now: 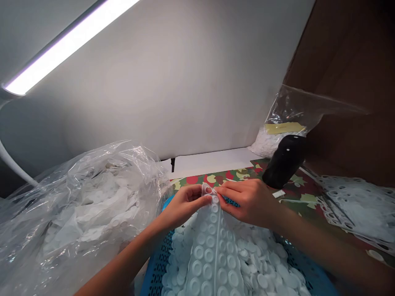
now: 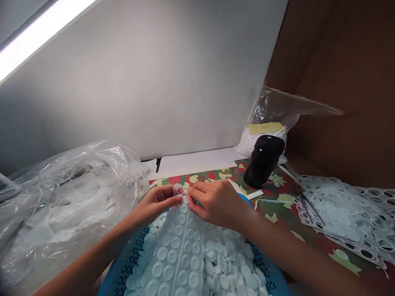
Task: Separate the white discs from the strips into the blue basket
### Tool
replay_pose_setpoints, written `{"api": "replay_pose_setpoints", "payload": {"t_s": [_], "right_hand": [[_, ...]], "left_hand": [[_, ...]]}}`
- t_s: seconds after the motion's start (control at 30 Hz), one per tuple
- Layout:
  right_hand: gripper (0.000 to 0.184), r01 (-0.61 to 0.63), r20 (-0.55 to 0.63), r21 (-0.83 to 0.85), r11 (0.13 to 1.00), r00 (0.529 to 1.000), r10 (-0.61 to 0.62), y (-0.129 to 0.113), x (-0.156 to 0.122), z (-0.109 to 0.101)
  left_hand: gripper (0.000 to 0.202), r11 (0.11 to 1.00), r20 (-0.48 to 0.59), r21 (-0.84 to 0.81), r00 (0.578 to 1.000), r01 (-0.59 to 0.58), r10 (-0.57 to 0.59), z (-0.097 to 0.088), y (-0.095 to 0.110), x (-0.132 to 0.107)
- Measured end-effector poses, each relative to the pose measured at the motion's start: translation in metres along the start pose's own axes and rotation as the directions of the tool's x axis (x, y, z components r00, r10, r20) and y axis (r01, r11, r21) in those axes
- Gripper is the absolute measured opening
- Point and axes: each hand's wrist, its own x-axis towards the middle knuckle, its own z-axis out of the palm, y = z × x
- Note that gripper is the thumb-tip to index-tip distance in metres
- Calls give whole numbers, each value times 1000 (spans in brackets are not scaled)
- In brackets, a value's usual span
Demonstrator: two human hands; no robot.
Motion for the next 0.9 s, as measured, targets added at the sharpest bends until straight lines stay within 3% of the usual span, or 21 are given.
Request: {"api": "replay_pose_setpoints", "payload": {"t_s": [0.3,0.5,0.7,0.9], "right_hand": [[22,21,53,87,996,998,-26,4,1,2],[18,8,48,188,982,999,-18,6,-1,3],[11,-141,-27,387,911,986,164,3,2,3],[11,-296,-51,516,803,926,374,-7,5,-4]], "left_hand": [[18,1000,9,31,1000,-3,3,0,-3,-2],[13,984,44,170,998,-43,36,0,-4,-4],[20,994,67,87,996,-71,66,1,0,-6],[22,994,82,42,992,-99,96,2,3,-7]]}}
